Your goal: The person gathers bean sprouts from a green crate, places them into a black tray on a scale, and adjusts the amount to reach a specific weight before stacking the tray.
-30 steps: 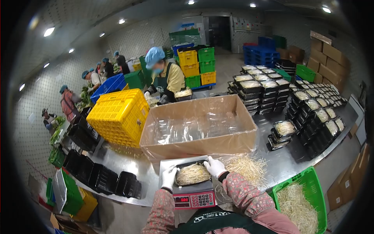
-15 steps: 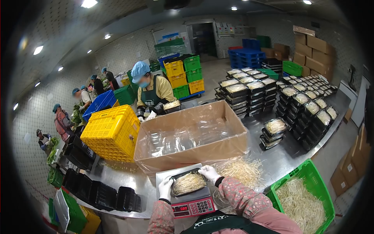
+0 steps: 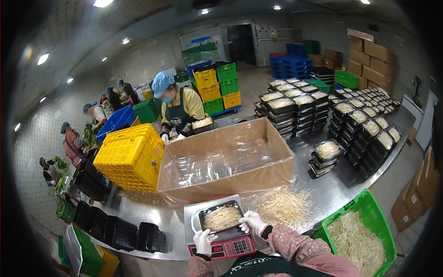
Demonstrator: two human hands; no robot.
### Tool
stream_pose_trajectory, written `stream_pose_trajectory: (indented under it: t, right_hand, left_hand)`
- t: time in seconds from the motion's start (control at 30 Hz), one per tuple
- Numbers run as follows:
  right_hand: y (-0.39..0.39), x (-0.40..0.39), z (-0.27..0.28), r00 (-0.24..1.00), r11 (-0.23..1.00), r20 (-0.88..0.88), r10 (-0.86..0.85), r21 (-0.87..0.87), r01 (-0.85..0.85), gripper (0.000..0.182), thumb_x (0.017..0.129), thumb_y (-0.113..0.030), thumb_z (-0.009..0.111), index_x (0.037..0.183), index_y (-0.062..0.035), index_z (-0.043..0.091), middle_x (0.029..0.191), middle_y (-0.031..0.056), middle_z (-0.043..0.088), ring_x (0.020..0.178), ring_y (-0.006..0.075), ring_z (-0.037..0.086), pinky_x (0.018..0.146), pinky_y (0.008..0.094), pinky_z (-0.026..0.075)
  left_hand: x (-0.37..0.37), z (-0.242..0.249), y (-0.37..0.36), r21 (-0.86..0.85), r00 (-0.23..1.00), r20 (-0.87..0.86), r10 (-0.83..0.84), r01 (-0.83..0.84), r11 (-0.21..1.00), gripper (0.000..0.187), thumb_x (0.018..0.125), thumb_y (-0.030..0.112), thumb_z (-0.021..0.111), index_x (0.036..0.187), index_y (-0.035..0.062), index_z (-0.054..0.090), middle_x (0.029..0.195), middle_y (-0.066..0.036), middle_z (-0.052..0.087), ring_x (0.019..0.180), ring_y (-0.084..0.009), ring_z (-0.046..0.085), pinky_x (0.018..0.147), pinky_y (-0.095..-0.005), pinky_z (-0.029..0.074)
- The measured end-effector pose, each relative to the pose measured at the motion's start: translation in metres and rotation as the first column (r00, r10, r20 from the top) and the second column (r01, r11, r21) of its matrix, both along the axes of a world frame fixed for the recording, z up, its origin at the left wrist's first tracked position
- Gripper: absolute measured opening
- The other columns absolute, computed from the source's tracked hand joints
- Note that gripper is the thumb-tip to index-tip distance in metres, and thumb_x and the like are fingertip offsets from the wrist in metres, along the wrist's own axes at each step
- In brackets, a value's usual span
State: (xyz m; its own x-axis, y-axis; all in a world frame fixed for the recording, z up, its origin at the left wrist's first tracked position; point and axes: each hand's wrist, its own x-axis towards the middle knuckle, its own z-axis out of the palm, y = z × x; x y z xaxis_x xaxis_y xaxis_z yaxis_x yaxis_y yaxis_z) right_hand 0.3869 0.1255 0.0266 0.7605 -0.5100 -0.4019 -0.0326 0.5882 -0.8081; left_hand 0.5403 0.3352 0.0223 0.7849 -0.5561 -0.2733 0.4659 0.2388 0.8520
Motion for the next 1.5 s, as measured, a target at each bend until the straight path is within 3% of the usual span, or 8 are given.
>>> stream_pose_trajectory:
  t: [0.1,0.13,0.37,0.7,0.9,1.17,1.3,1.5]
  right_hand:
    - [-0.015,-0.007,0.062,0.888,0.82,-0.384,0.255,-0.401,-0.409,0.023,0.091,-0.025,0.065,0.086,-0.005,0.055,0.071,0.0154,0.067,0.053,0.0247,0.066,0.046,0.0359,0.051]
    - [-0.024,-0.004,0.068,0.882,0.186,-0.471,0.024,-0.864,-0.467,0.045,0.093,-0.048,0.056,0.087,-0.0044,0.062,0.075,0.0179,0.068,0.067,0.0333,0.068,0.064,0.0424,0.053]
    - [0.028,0.111,0.075,0.961,-0.259,-0.274,0.04,-0.931,-0.255,0.065,0.093,-0.053,0.048,0.141,-0.0101,0.043,0.14,0.0162,0.048,0.132,0.0357,0.041,0.106,0.0579,0.03]
    - [-0.039,0.094,0.051,0.764,0.106,-0.558,0.324,-0.781,-0.615,0.055,0.089,-0.051,0.055,0.111,-0.0023,0.066,0.1,0.0243,0.067,0.096,0.0395,0.064,0.086,0.0439,0.048]
    - [-0.08,-0.04,0.012,0.999,0.849,-0.036,-0.01,-0.528,-0.01,0.036,0.087,-0.024,0.07,0.11,0.0043,0.066,0.098,0.0115,0.07,0.092,0.0184,0.064,0.084,0.0317,0.05]
    - [-0.354,-0.19,0.098,0.217,0.028,0.608,-0.764,-0.304,0.952,0.016,0.088,-0.011,0.07,0.1,-0.0004,0.065,0.091,0.0009,0.067,0.075,0.008,0.06,0.068,0.0231,0.05]
    - [-0.439,-0.246,0.057,0.186,0.186,-0.047,-0.981,-0.464,0.866,0.039,0.074,-0.013,0.076,0.103,-0.001,0.053,0.077,0.0106,0.062,0.047,0.0181,0.057,0.033,0.0336,0.045]
    - [-0.437,-0.249,0.059,0.183,0.16,0.014,-0.983,-0.429,0.889,0.021,0.075,-0.008,0.074,0.081,-0.0014,0.054,0.063,0.0102,0.055,0.047,0.0226,0.056,0.043,0.0403,0.052]
  left_hand:
    - [-0.017,0.028,0.0,0.077,0.995,-0.084,0.055,-0.049,0.996,0.013,0.093,0.017,0.06,0.095,0.0071,0.053,0.085,-0.008,0.06,0.074,-0.0213,0.064,0.063,-0.0413,0.061]
    - [-0.024,0.031,0.001,0.128,0.984,-0.149,0.094,-0.075,0.989,0.026,0.096,0.029,0.06,0.102,0.006,0.05,0.09,-0.009,0.056,0.076,-0.0223,0.063,0.064,-0.0435,0.062]
    - [-0.064,0.011,-0.045,-0.006,0.915,-0.288,-0.284,0.294,0.956,0.048,0.1,0.043,0.045,0.117,-0.0017,0.05,0.108,-0.018,0.062,0.095,-0.0323,0.067,0.078,-0.0512,0.058]
    - [-0.072,0.036,-0.035,0.288,0.985,-0.025,-0.169,0.169,0.943,0.04,0.099,0.034,0.051,0.095,-0.0062,0.053,0.086,-0.021,0.064,0.063,-0.0275,0.066,0.058,-0.0381,0.059]
    - [-0.083,0.045,-0.041,0.244,0.957,0.033,-0.287,0.271,0.931,0.032,0.099,0.03,0.055,0.099,-0.0023,0.056,0.086,-0.015,0.065,0.071,-0.0237,0.067,0.06,-0.0347,0.057]
    - [-0.078,0.066,-0.069,0.237,0.967,0.089,-0.238,0.211,0.948,0.024,0.099,0.023,0.054,0.104,0.0005,0.06,0.092,-0.012,0.067,0.073,-0.0216,0.067,0.064,-0.0327,0.056]
    - [-0.095,0.078,-0.082,0.258,0.96,0.148,-0.238,0.195,0.946,0.023,0.099,0.022,0.053,0.105,0.001,0.06,0.092,-0.012,0.067,0.076,-0.0214,0.067,0.068,-0.0323,0.055]
    - [-0.093,0.068,-0.075,0.345,0.972,0.135,-0.193,0.136,0.929,0.025,0.1,0.022,0.051,0.113,0.0026,0.059,0.1,-0.009,0.066,0.081,-0.0201,0.066,0.072,-0.0336,0.055]
